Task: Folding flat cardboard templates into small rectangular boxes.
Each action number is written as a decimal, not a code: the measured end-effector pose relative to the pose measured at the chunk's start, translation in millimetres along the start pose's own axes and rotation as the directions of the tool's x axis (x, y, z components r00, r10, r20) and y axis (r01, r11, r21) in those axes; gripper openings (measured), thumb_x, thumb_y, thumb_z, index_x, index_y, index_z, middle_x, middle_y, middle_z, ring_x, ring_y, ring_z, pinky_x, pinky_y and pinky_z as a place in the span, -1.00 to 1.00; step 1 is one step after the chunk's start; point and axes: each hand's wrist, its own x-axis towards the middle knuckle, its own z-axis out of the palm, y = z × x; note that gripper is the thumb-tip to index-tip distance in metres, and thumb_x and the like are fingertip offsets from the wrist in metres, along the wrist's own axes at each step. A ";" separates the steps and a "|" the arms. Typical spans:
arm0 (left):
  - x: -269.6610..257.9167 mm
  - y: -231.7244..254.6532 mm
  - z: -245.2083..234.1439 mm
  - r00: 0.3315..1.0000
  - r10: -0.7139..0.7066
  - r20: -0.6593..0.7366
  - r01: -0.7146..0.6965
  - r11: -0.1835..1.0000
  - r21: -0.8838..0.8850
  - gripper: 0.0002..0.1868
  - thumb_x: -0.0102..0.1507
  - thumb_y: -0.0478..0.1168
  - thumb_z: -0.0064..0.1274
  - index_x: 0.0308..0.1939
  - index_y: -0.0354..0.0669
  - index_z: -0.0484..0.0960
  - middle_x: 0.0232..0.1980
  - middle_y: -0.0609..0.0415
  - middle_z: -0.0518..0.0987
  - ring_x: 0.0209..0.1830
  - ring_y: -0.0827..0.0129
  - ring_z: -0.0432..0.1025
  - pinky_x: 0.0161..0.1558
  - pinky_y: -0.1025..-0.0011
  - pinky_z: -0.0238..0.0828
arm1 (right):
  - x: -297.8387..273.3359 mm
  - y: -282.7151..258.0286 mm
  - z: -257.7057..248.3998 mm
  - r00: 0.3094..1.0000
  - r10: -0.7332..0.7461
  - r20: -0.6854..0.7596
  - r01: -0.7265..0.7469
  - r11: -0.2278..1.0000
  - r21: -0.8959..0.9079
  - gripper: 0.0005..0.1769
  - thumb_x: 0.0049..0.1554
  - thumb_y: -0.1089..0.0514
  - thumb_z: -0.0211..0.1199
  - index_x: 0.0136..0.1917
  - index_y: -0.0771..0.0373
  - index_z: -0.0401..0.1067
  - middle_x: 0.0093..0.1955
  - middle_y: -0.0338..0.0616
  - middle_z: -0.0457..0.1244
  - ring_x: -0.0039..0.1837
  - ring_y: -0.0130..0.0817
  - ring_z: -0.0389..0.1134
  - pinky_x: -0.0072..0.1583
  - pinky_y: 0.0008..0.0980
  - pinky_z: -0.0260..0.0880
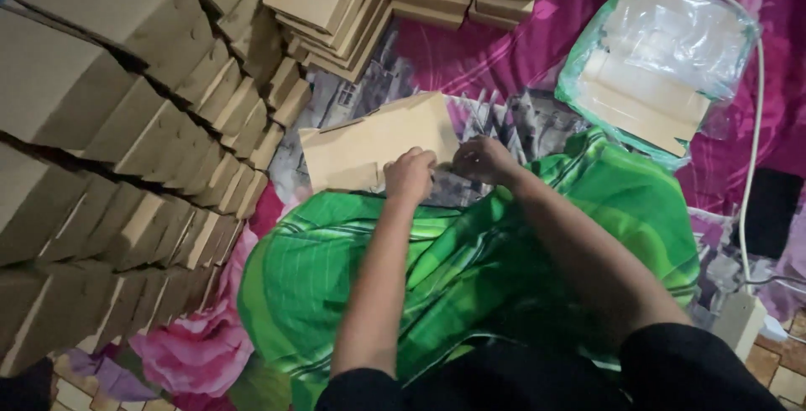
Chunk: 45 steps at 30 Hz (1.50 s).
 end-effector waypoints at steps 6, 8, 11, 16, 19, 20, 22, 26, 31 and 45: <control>-70.8 11.4 -69.8 0.981 0.165 -0.104 -0.173 0.983 -0.067 -0.85 0.32 -0.12 0.05 -0.07 0.22 0.68 -0.10 0.16 0.68 0.10 0.14 0.55 0.22 0.05 0.43 | -71.8 -87.1 -52.6 0.971 -0.055 -0.234 0.139 0.923 0.360 -0.78 0.00 0.21 0.38 -0.03 0.16 0.63 0.12 -0.01 0.41 0.16 -0.08 0.40 0.24 -0.14 0.40; -106.2 19.0 -93.6 0.928 0.286 -0.238 -0.327 0.933 -0.153 -0.77 0.30 -0.19 0.04 0.00 0.16 0.71 -0.12 0.12 0.70 0.04 0.12 0.56 0.15 0.09 0.47 | -100.9 -116.6 -62.8 0.909 -0.110 -0.403 0.277 0.880 0.385 -0.79 0.00 0.31 0.45 -0.03 0.26 0.65 0.01 0.07 0.35 0.04 -0.17 0.37 0.13 -0.17 0.43; -140.4 26.7 -106.3 0.862 0.366 -0.351 -0.456 0.862 -0.222 -0.79 0.32 -0.20 0.03 -0.03 0.06 0.74 -0.15 0.02 0.70 0.01 -0.01 0.55 0.11 0.06 0.48 | -138.7 -145.6 -59.8 0.858 -0.012 -0.513 0.376 0.695 0.613 -0.75 0.09 0.46 0.39 -0.04 0.31 0.37 0.11 0.01 0.23 -0.01 -0.33 0.29 -0.02 -0.37 0.42; -179.0 68.2 -154.3 0.679 0.486 -0.550 -0.678 0.703 -0.216 -0.84 0.36 -0.18 0.08 -0.06 -0.01 0.74 -0.19 -0.08 0.67 -0.05 -0.13 0.55 0.13 -0.01 0.43 | -186.3 -231.1 -106.6 0.663 -0.162 -0.731 0.517 0.805 0.290 -0.84 0.10 0.38 0.46 -0.05 0.42 0.54 -0.10 -0.07 0.19 -0.19 -0.46 0.16 -0.24 -0.54 0.18; -199.0 98.8 -190.0 0.536 0.577 -0.616 -0.774 0.627 -0.087 -0.85 0.37 -0.12 0.08 -0.06 0.10 0.74 -0.24 0.12 0.66 -0.11 0.06 0.58 0.13 0.12 0.44 | -208.4 -265.6 -134.0 0.687 0.006 -0.727 0.371 0.857 0.358 -0.91 0.17 0.30 0.41 -0.07 0.38 0.55 -0.05 -0.07 0.20 -0.18 -0.51 0.16 -0.17 -0.51 0.24; -210.8 110.2 -197.7 0.456 0.624 -0.635 -0.801 0.598 0.012 -0.85 0.36 -0.09 0.10 -0.05 0.09 0.72 -0.26 0.15 0.65 -0.15 0.09 0.58 0.11 0.15 0.44 | -217.9 -269.5 -138.1 0.684 0.028 -0.729 0.359 0.857 0.369 -0.92 0.18 0.27 0.40 -0.10 0.36 0.58 -0.01 0.02 0.20 -0.17 -0.45 0.21 -0.13 -0.46 0.31; -233.8 122.3 -206.5 0.411 0.666 -0.623 -0.787 0.604 0.127 -0.85 0.34 -0.06 0.13 -0.06 0.11 0.71 -0.27 0.17 0.63 -0.15 0.15 0.57 0.17 0.14 0.37 | -232.2 -284.8 -150.1 0.735 0.055 -0.676 0.325 0.846 0.422 -0.94 0.19 0.27 0.40 -0.09 0.32 0.59 -0.21 -0.12 0.22 -0.28 -0.57 0.17 -0.23 -0.55 0.26; -270.3 117.0 -187.4 0.345 0.723 -0.598 -0.662 0.639 0.391 -0.89 0.31 -0.03 0.16 -0.12 0.17 0.69 -0.26 0.25 0.59 -0.11 0.29 0.53 0.38 -0.10 0.02 | -255.9 -289.6 -134.9 0.867 0.155 -0.473 0.197 0.766 0.612 -0.96 0.14 0.31 0.36 -0.10 0.31 0.59 -0.52 -0.17 0.28 -0.49 -0.68 0.12 -0.41 -0.64 0.13; -305.0 73.8 -137.8 0.397 0.706 -0.587 -0.604 0.682 0.412 -0.93 0.33 -0.10 0.14 -0.20 0.07 0.65 -0.22 0.18 0.60 -0.09 0.23 0.54 0.38 -0.28 0.01 | -265.4 -281.5 -79.4 0.937 0.038 -0.346 0.197 0.762 0.617 -0.98 0.08 0.31 0.40 -0.17 0.31 0.62 -0.41 -0.08 0.35 -0.32 -0.51 0.26 -0.21 -0.46 0.32; -374.6 -29.2 -34.7 0.537 0.405 -0.740 -0.401 0.894 0.199 -0.90 0.32 -0.29 0.16 -0.14 0.01 0.74 -0.20 0.13 0.57 -0.29 0.26 0.54 -0.16 0.27 0.52 | -260.2 -268.8 66.8 0.994 0.085 -0.074 -0.016 0.760 0.650 -0.86 -0.05 0.35 0.46 -0.15 0.35 0.61 -0.51 -0.25 0.19 -0.39 -0.54 0.18 -0.29 -0.52 0.18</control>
